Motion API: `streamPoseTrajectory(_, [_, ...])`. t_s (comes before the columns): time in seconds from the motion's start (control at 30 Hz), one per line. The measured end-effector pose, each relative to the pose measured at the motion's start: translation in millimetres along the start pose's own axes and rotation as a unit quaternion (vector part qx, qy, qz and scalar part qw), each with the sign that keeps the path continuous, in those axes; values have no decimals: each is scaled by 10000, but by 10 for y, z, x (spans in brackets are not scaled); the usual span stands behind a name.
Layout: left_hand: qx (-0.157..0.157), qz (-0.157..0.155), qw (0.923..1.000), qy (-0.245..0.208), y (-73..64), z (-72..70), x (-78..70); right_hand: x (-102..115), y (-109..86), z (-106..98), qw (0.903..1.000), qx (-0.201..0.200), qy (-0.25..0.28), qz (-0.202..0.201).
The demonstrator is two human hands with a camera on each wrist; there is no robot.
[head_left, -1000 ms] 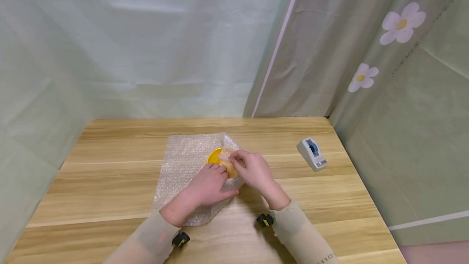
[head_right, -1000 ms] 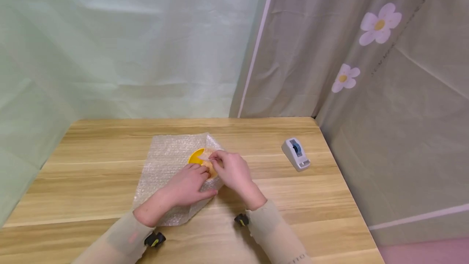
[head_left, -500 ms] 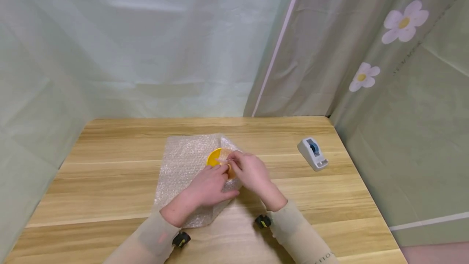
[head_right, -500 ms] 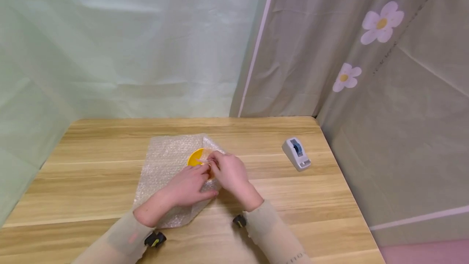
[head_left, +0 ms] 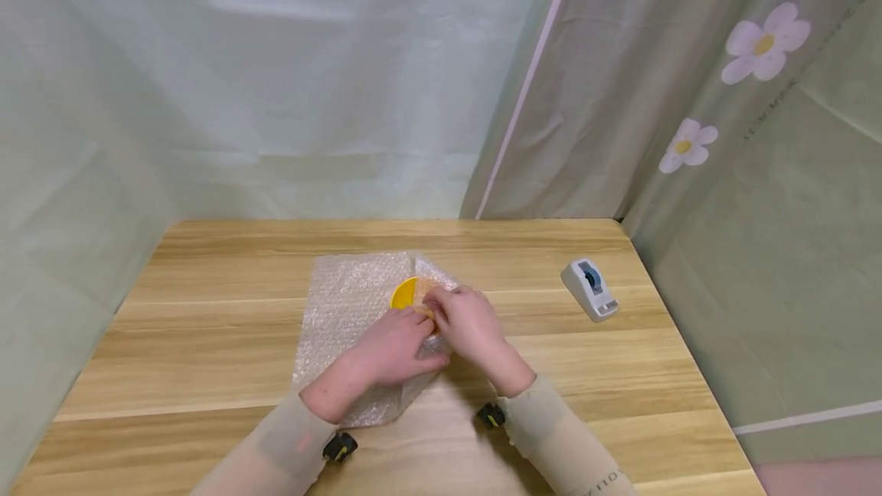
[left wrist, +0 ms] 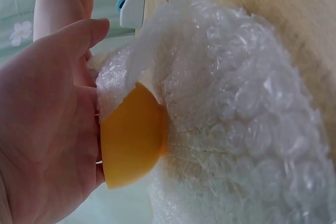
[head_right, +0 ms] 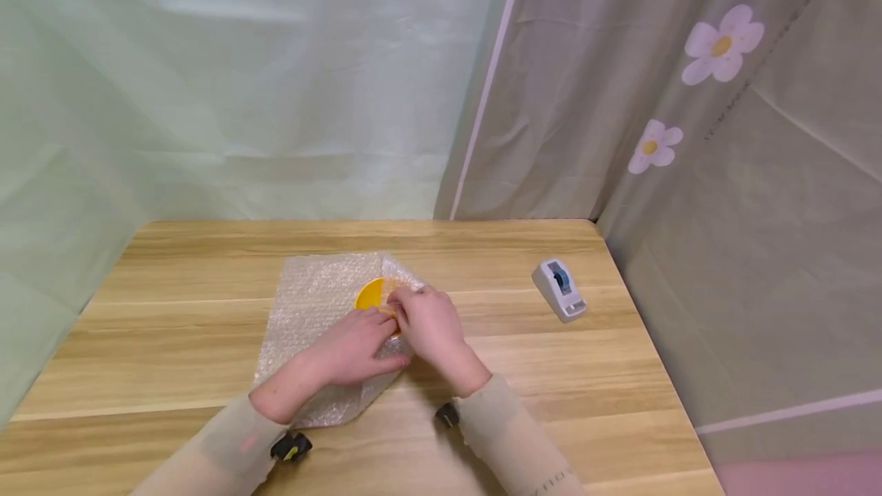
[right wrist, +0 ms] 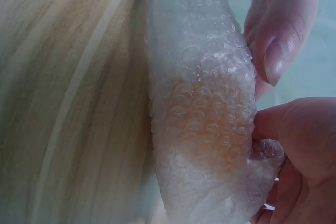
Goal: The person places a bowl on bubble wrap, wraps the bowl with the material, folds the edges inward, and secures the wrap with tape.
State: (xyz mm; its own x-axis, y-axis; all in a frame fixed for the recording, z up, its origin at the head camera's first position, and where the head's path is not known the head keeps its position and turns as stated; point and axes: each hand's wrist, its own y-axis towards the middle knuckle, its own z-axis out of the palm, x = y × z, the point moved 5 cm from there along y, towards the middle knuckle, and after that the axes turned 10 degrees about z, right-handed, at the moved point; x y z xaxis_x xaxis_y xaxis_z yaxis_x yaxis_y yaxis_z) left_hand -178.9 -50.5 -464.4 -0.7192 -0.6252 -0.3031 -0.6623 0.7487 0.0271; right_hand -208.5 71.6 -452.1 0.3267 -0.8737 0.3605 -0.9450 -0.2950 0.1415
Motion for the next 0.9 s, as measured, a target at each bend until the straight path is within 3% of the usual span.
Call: streamPoseTrajectory(0.9, [77, 24, 9997, 249, -29, 31, -24, 135, -2, 85, 9927, 201, -1165, -218])
